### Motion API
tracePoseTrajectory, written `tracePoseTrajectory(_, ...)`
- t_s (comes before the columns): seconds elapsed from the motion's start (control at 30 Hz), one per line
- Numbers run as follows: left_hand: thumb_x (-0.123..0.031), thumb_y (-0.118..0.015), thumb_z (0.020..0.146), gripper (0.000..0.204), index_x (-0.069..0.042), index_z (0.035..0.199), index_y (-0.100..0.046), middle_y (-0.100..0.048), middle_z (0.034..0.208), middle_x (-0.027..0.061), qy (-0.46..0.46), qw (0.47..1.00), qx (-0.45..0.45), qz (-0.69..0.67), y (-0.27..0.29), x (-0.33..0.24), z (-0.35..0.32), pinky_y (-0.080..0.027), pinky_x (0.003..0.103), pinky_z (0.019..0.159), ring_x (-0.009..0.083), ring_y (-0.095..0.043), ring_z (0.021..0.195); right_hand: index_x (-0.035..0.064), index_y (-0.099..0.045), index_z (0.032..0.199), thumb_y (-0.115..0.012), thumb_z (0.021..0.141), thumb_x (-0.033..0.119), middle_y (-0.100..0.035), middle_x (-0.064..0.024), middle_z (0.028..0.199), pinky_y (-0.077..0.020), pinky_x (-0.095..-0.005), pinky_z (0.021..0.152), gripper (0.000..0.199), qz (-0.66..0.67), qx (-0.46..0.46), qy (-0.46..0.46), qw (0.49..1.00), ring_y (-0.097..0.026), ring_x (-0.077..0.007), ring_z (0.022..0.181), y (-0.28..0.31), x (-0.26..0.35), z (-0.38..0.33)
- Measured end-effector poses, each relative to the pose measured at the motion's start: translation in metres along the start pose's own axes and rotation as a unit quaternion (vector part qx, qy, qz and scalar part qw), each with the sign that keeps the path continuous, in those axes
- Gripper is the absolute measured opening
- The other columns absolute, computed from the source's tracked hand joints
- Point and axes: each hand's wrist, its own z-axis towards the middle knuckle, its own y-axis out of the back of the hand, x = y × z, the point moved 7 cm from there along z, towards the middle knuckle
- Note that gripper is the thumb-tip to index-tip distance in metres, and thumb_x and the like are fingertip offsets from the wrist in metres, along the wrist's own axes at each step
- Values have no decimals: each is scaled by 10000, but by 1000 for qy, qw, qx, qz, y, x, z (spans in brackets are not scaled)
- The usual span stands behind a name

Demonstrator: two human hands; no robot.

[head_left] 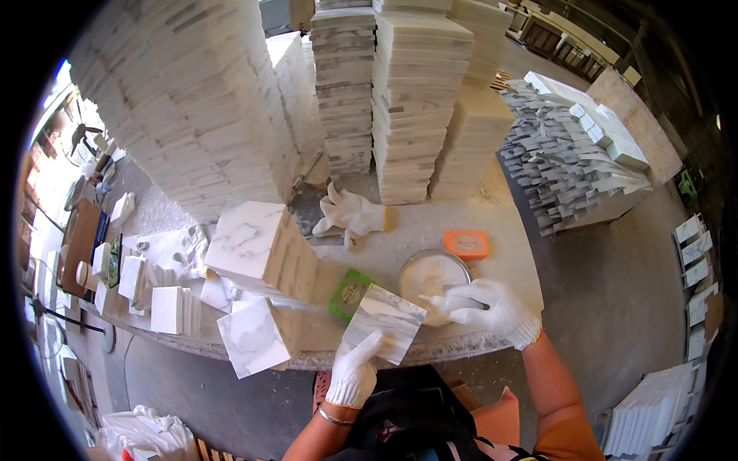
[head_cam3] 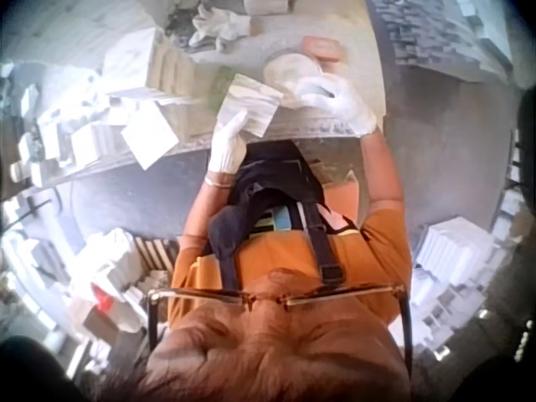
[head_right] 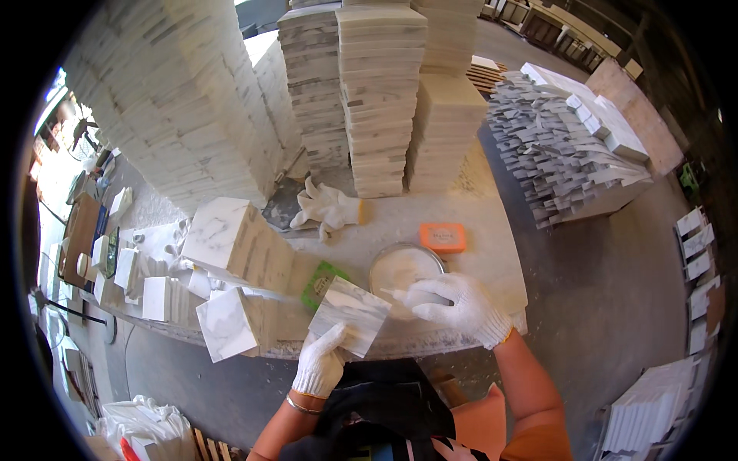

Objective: The person smooths the edges of small white stone tiles using a metal scraper and then rubs the surfaces with green and orange sanding blocks. The person also applies a white paste from a metal bowl onto the tiles using the scraper. The finished tiles are stacked on the workbench.

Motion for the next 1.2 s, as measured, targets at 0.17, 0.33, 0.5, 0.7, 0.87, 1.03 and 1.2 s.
tracePoseTrajectory(0.17,-71,-673,937,452,-14,1364,-537,-673,1203,115,18,1000,10,3,-5,-3,-8,-562,409,930,253,-673,1074,118,-770,1144,-752,880,263,-740,-130,1089,-535,-400,911,301,-53,-20,81,995,-692,-296,1033,0,6,-8)
tracePoseTrajectory(0.33,-97,-687,933,463,-1,1362,-542,-677,1201,113,18,1000,8,5,-6,-4,-12,-585,385,847,243,-686,1035,156,-778,1163,-741,880,258,-750,-110,1077,-532,-417,937,304,-60,-3,106,993,-687,-315,1058,-5,9,-8)
tracePoseTrajectory(0.5,-107,-696,927,478,3,1366,-540,-680,1183,108,10,1000,4,1,-6,-3,-13,-594,373,798,234,-693,990,158,-778,1164,-746,874,258,-750,-108,1070,-535,-412,930,308,-89,-11,123,988,-689,-313,1051,-5,13,-10)
tracePoseTrajectory(0.7,-109,-701,926,482,-3,1368,-540,-680,1183,102,11,1000,4,1,-6,-4,-13,-590,371,811,228,-691,995,150,-783,1134,-757,865,246,-747,-105,1047,-544,-412,899,288,-118,-27,146,982,-691,-321,1007,-5,13,-10)
tracePoseTrajectory(0.87,-106,-700,927,477,-5,1366,-544,-680,1185,101,11,1000,1,0,-5,-3,-12,-589,373,819,227,-690,1000,145,-783,1128,-755,865,229,-746,-109,1030,-548,-412,908,278,-126,-24,151,980,-693,-323,977,-5,17,-10)
tracePoseTrajectory(1.03,-112,-704,925,482,-4,1366,-545,-679,1187,102,12,1000,3,2,-4,-2,-11,-589,374,821,226,-689,1001,141,-785,1125,-753,865,224,-748,-112,1016,-549,-411,935,276,-109,-25,147,983,-695,-320,954,-5,19,-9)
tracePoseTrajectory(1.2,-119,-708,922,490,2,1367,-542,-678,1189,106,10,1000,6,4,-7,-3,-10,-586,373,829,226,-686,1007,140,-786,1126,-747,870,236,-749,-114,1018,-548,-409,895,276,-113,-22,139,984,-696,-311,959,-5,13,-8)
